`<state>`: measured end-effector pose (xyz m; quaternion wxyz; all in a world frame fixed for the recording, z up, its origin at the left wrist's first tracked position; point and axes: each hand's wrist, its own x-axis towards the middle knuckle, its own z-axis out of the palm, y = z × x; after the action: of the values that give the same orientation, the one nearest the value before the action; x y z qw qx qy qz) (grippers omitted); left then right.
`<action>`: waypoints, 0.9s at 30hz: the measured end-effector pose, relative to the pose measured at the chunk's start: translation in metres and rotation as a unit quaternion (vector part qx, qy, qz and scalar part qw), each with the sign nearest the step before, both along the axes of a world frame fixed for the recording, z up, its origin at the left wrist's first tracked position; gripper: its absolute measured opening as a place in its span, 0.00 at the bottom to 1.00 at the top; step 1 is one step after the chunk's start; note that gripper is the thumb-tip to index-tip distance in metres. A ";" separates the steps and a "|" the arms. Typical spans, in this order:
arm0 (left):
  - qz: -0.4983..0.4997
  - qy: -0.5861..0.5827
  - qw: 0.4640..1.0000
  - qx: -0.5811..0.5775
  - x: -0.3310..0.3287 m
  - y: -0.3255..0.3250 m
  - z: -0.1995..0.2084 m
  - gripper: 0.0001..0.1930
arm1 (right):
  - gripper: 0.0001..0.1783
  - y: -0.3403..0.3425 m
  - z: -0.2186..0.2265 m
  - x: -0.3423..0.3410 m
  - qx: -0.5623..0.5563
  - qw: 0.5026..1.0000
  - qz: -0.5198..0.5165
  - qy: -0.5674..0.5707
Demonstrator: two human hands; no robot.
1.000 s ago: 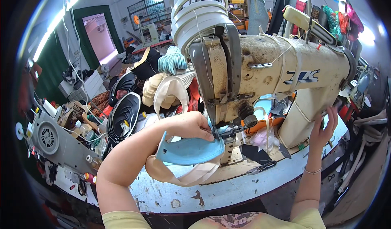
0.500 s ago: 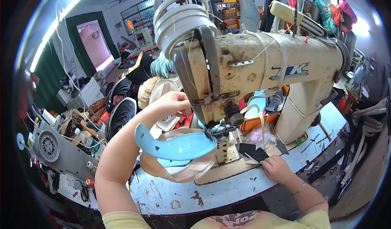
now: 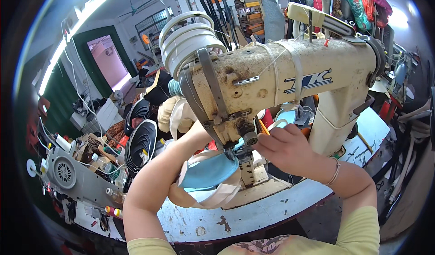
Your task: The person stitches shoe components using a sewing machine and trims material with snips. The person then sorts and fits shoe pieces together by hand before positioning them under the sewing machine.
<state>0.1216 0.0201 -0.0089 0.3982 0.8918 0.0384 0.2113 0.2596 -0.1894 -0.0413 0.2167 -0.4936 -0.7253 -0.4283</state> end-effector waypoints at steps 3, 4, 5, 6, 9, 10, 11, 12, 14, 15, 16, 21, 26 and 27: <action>-0.005 -0.018 0.995 -0.098 -0.001 0.008 -0.011 0.22 | 0.18 0.009 0.006 -0.013 -0.003 0.998 -0.006 -0.060; -0.004 -0.027 0.989 -0.146 -0.004 0.012 -0.015 0.23 | 0.19 0.010 0.009 -0.019 -0.024 0.995 -0.015 -0.101; -0.015 -0.035 0.979 -0.200 0.002 0.015 -0.020 0.23 | 0.19 0.012 0.009 -0.019 -0.026 0.994 -0.020 -0.102; -0.025 -0.043 0.966 -0.252 0.006 0.019 -0.025 0.24 | 0.19 0.014 0.008 -0.018 -0.043 0.990 -0.029 -0.134; -0.004 -0.018 0.988 -0.155 0.007 0.013 -0.020 0.26 | 0.20 0.015 0.008 -0.017 -0.066 0.983 -0.038 -0.168; -0.007 -0.021 0.987 -0.157 0.008 0.013 -0.020 0.26 | 0.20 0.015 0.009 -0.017 -0.071 0.982 -0.034 -0.169; -0.020 0.001 0.995 -0.102 0.010 0.014 -0.019 0.25 | 0.20 0.014 0.009 -0.015 -0.074 0.982 -0.037 -0.172; -0.033 0.022 0.998 -0.045 0.010 0.015 -0.019 0.24 | 0.19 0.012 0.008 -0.014 -0.068 0.982 -0.044 -0.173; -0.038 0.015 0.994 -0.102 0.005 0.037 -0.042 0.23 | 0.19 0.014 0.010 -0.018 -0.058 0.982 -0.040 -0.177; -0.012 0.010 0.988 -0.155 0.005 0.051 -0.057 0.22 | 0.18 0.016 0.012 -0.020 -0.060 0.983 -0.030 -0.174; 0.008 0.006 0.978 -0.209 0.009 0.057 -0.064 0.22 | 0.17 0.017 0.012 -0.019 -0.064 0.983 -0.028 -0.169; 0.011 -0.009 0.979 -0.201 0.017 0.069 -0.084 0.19 | 0.17 0.016 0.015 -0.021 -0.053 0.982 -0.034 -0.176; 0.004 -0.006 0.982 -0.187 0.027 0.078 -0.089 0.19 | 0.17 0.014 0.013 -0.019 -0.053 0.980 -0.042 -0.189; 0.002 -0.005 0.983 -0.184 0.029 0.080 -0.090 0.19 | 0.17 0.014 0.011 -0.019 -0.052 0.980 -0.045 -0.188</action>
<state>0.1508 0.0999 -0.0986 0.5550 0.8025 0.0761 0.2055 0.2410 -0.1753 -0.0300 0.0316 -0.4468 -0.7514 -0.4845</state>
